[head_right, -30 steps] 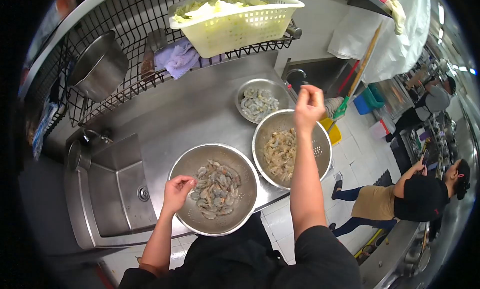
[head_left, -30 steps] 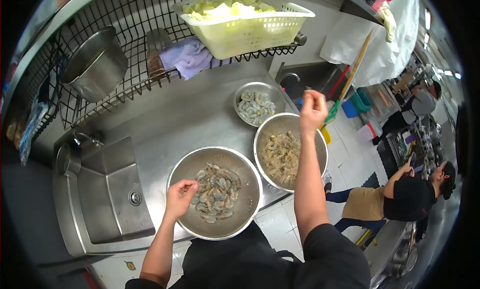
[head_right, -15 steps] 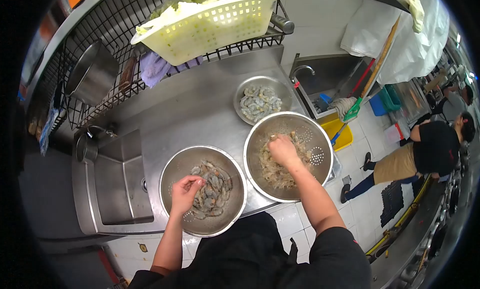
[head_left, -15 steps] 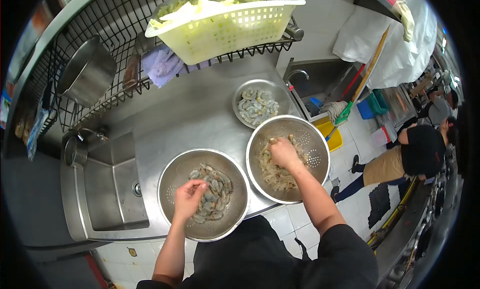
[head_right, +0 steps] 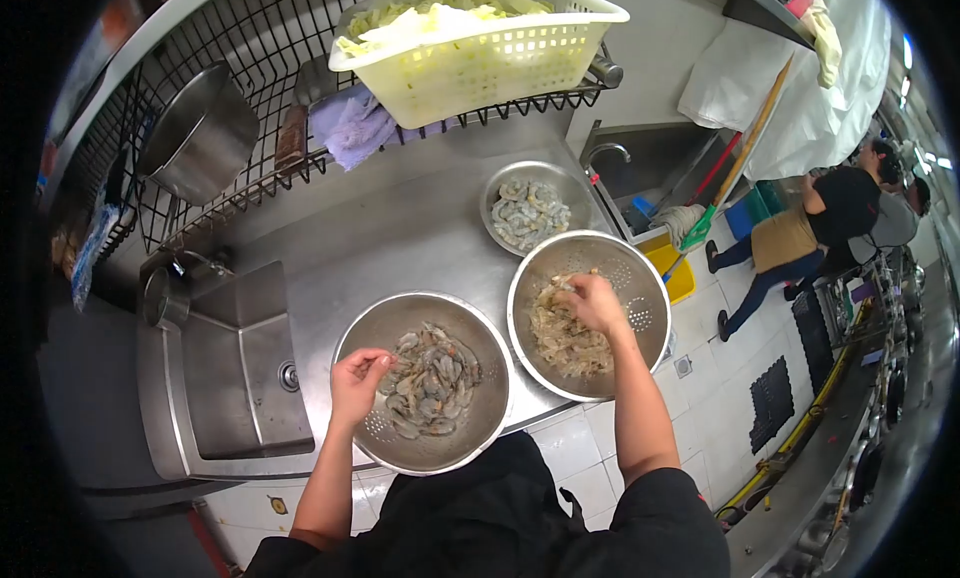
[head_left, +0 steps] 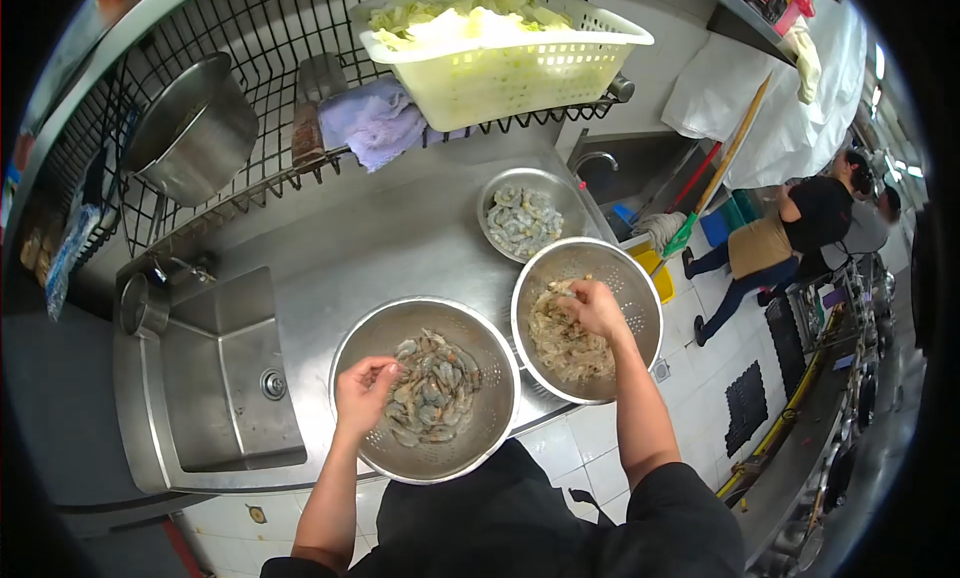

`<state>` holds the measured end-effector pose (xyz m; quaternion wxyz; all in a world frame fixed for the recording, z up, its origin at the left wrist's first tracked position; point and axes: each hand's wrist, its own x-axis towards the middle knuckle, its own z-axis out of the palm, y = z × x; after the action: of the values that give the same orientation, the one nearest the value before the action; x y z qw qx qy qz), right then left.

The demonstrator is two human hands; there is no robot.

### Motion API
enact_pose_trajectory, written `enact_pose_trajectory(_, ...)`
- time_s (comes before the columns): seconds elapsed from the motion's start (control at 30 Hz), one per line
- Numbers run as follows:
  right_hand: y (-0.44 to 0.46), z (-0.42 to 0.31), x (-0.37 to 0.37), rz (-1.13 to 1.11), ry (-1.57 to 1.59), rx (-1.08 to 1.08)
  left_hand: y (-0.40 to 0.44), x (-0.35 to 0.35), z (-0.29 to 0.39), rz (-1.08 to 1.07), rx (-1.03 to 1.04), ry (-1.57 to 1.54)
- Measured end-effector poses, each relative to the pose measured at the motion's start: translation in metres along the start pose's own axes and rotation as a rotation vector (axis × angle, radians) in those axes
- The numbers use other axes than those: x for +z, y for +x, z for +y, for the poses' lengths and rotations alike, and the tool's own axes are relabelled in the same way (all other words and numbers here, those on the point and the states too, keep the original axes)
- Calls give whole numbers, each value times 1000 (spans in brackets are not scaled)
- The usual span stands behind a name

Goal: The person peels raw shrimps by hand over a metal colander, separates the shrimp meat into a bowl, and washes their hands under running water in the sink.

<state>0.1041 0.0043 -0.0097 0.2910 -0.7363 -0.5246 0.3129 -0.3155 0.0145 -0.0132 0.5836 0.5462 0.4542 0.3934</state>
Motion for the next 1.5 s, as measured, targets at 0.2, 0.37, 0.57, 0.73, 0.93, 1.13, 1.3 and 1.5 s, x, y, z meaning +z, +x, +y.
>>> enact_pose_trajectory(0.2,-16,-8,-20,-7,-46,86,-10,-13,-9,42,-20,-85)
enact_pose_trajectory(0.37,-18,-3,-22,233,-147,-47,-13,-6,-5,54,-40,-96)
enact_pose_trajectory(0.57,-17,-14,-28,152,-850,232,-15,4,3,20,-15,-22)
enact_pose_trajectory(0.73,9,-54,-32,640,-241,-209,-12,-2,0,86,-3,-76)
enact_pose_trajectory(0.93,129,-11,10,336,-642,-343,35,-87,-12,236,53,-28)
enact_pose_trajectory(1.13,67,-162,125,130,-223,-426,187,-352,-42,665,330,144)
enact_pose_trajectory(1.3,38,-267,260,-210,-124,-364,231,-471,-94,525,-85,206)
enact_pose_trajectory(1.5,40,-353,442,-438,112,-452,168,-474,-202,-177,-227,640)
